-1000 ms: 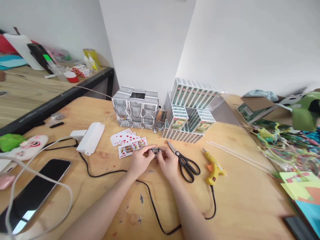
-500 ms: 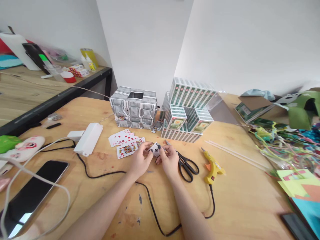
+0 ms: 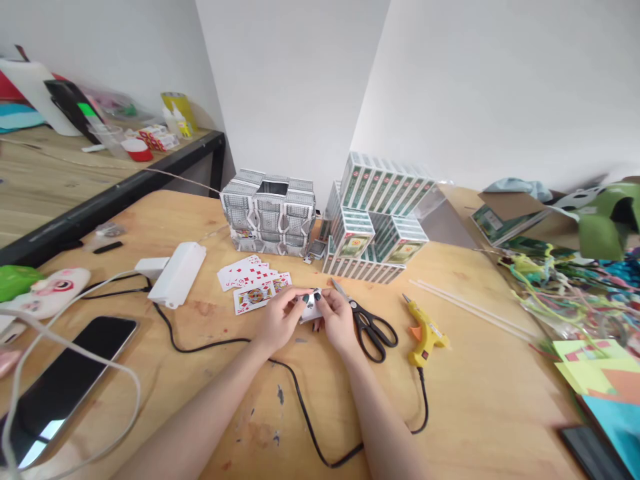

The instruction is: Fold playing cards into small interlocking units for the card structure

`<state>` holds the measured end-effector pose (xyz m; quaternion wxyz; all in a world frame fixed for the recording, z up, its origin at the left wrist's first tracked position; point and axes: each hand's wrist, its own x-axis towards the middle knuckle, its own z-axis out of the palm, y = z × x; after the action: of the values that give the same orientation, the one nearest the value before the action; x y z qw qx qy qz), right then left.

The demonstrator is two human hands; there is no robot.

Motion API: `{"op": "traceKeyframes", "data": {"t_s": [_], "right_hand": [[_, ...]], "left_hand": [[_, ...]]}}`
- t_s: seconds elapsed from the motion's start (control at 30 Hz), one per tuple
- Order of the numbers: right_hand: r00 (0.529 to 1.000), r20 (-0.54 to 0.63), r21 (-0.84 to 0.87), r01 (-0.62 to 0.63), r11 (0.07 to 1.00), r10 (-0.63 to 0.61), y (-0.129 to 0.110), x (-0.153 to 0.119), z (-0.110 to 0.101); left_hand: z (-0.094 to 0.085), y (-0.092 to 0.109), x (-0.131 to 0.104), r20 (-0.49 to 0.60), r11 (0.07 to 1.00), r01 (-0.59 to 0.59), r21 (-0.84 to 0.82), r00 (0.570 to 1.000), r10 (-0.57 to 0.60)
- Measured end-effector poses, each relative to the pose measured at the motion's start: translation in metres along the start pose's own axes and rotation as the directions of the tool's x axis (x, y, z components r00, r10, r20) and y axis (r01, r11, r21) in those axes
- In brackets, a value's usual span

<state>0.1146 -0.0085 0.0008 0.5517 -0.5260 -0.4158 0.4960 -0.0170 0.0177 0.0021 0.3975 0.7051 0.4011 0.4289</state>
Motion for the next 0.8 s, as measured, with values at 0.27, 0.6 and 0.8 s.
{"op": "traceKeyframes", "data": {"t_s": [0.27,0.6,0.8], "right_hand": [[0.999,-0.029,-0.060,-0.015,0.998,0.013,0.001,-0.002,0.003],[0.986,-0.007,-0.319,0.156,0.935,-0.166,0.009,-0.005,0.002],[0.954,-0.069,-0.551,0.209,0.808,-0.293,0.014,-0.007,0.002]], "left_hand": [[0.003,-0.002,0.001,-0.062,0.991,-0.031,0.128,0.997,0.039],[0.004,-0.006,-0.002,-0.131,0.990,0.012,0.140,0.991,0.007],[0.003,-0.001,-0.003,-0.157,0.980,-0.041,0.194,0.985,0.072]]}}
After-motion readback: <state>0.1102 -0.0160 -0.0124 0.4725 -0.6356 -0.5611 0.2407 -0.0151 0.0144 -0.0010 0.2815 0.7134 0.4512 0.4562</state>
